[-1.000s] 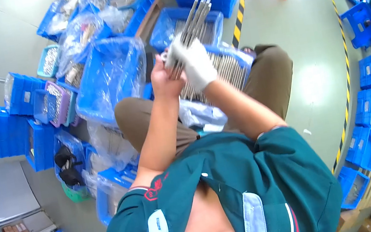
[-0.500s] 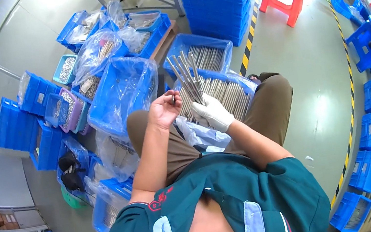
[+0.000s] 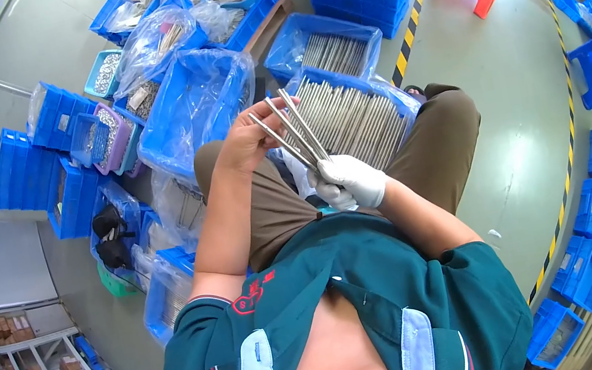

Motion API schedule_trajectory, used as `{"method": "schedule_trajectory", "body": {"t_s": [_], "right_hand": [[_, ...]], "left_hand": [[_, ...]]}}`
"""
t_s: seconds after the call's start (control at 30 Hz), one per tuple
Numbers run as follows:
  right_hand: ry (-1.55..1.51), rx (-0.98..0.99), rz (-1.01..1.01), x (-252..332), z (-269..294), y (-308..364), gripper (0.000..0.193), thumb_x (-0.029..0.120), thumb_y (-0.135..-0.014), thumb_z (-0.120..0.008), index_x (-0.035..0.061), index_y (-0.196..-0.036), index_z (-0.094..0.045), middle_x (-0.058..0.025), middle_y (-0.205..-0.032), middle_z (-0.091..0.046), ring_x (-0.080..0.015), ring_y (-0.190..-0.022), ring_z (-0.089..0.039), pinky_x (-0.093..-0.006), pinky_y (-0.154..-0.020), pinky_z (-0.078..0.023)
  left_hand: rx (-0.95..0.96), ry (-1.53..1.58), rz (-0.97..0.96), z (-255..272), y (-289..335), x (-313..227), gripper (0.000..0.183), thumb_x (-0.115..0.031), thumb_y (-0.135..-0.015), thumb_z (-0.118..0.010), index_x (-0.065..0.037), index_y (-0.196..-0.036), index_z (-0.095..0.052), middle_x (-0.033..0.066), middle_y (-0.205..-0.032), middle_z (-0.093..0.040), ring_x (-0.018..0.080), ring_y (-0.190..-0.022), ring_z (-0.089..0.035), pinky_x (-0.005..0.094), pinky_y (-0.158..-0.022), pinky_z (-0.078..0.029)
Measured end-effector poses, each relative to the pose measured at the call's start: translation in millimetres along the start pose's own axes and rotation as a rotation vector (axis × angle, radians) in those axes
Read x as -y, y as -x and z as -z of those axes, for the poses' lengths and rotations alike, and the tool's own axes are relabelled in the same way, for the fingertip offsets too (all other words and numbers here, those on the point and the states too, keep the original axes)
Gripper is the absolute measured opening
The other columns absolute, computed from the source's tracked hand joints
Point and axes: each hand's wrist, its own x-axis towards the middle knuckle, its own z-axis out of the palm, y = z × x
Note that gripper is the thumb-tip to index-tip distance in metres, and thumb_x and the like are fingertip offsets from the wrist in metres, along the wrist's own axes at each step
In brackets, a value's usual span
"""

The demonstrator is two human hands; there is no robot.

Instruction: Sorting and grouping thin metal rods into bundles from a storage bin.

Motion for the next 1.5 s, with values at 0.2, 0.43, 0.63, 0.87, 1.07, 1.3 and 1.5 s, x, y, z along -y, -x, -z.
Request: {"method": "schedule_trajectory", "body": {"t_s": [0.2, 0.43, 0.63, 0.87, 1.07, 1.3, 1.5], "right_hand": [[0.046, 0.089, -0.051, 1, 4, -1, 0.044, 0.048, -0.086, -0.057, 0.0055, -0.093, -0.05, 0.0038, -0.057, -0.04, -0.0042, -0.04, -0.029, -0.0202, -0.035, -0.021], [-0.077, 0.125, -0.078, 0, 4, -6, 0.037, 0.041, -0.086, -0.061, 0.0058, -0.088, -0.05, 0.005, -0.054, -0.037, -0.0043, -0.04, -0.03, -0.0203, -0.035, -0.022], [-0.022, 0.149, -0.14, 9, 9, -3, 0.032, 0.036, -0.085, -0.063, 0.0052, -0.086, -0.052, 0.0053, -0.052, -0.034, -0.0049, -0.04, -0.029, -0.0215, -0.035, -0.02], [-0.211, 0.052, 0.109, 13, 7, -6, 0.027, 0.035, -0.092, -0.053, 0.0078, -0.094, -0.051, 0.0061, -0.055, -0.031, -0.005, -0.041, -0.027, -0.0207, -0.037, -0.021], [-0.564, -0.02, 0.086, 26, -1, -40, 0.038, 0.05, -0.092, -0.044, 0.0148, -0.083, -0.056, 0.0076, -0.051, -0.029, -0.0058, -0.039, -0.025, -0.0204, -0.035, -0.022], [-0.455, -0.197, 0.252, 39, 14, -49, 0.034, 0.037, -0.092, -0.049, 0.0072, -0.077, -0.058, -0.0018, -0.056, -0.053, -0.0114, -0.036, -0.046, -0.0224, -0.03, -0.034], [-0.14, -0.608, 0.391, 38, 33, -36, 0.019, 0.023, -0.086, -0.058, 0.0058, -0.079, -0.059, -0.0049, -0.065, -0.06, -0.0169, -0.053, -0.058, -0.0292, -0.051, -0.05]], "left_hand": [[0.177, 0.063, -0.013, 4, 3, 6, 0.02, -0.009, -0.084, -0.058, -0.002, -0.102, -0.059, -0.0037, -0.074, -0.053, 0.0011, -0.053, -0.037, 0.0159, -0.045, -0.027], [-0.076, -0.093, -0.06, -10, 4, 0, 0.01, -0.02, -0.089, -0.06, -0.01, -0.085, -0.058, -0.0058, -0.065, -0.051, 0.0009, -0.049, -0.037, 0.0173, -0.044, -0.024], [-0.334, -0.239, -0.356, 1, 7, -58, 0.014, -0.022, -0.088, -0.061, -0.011, -0.079, -0.058, -0.0063, -0.062, -0.05, 0.0, -0.048, -0.039, 0.0162, -0.043, -0.026], [-0.496, -0.721, -0.847, -21, 20, -98, 0.014, -0.018, -0.09, -0.06, -0.007, -0.08, -0.061, -0.0052, -0.065, -0.051, 0.002, -0.055, -0.041, 0.0189, -0.047, -0.031], [-0.189, -1.459, -1.373, -37, -4, -12, 0.016, -0.016, -0.07, -0.072, -0.014, -0.083, -0.064, 0.0008, -0.065, -0.049, 0.0173, -0.054, -0.052, 0.0278, -0.044, -0.04], [-0.161, -1.442, -1.325, -46, -5, 29, 0.027, -0.02, -0.068, -0.073, -0.019, -0.094, -0.067, -0.0016, -0.063, -0.043, 0.0145, -0.051, -0.05, 0.0283, -0.043, -0.04], [-0.133, -1.483, -0.85, -38, 30, 40, 0.053, -0.029, -0.071, -0.073, -0.012, -0.118, -0.059, 0.0062, -0.069, -0.047, 0.0234, -0.057, -0.051, 0.0322, -0.052, -0.044]]}}
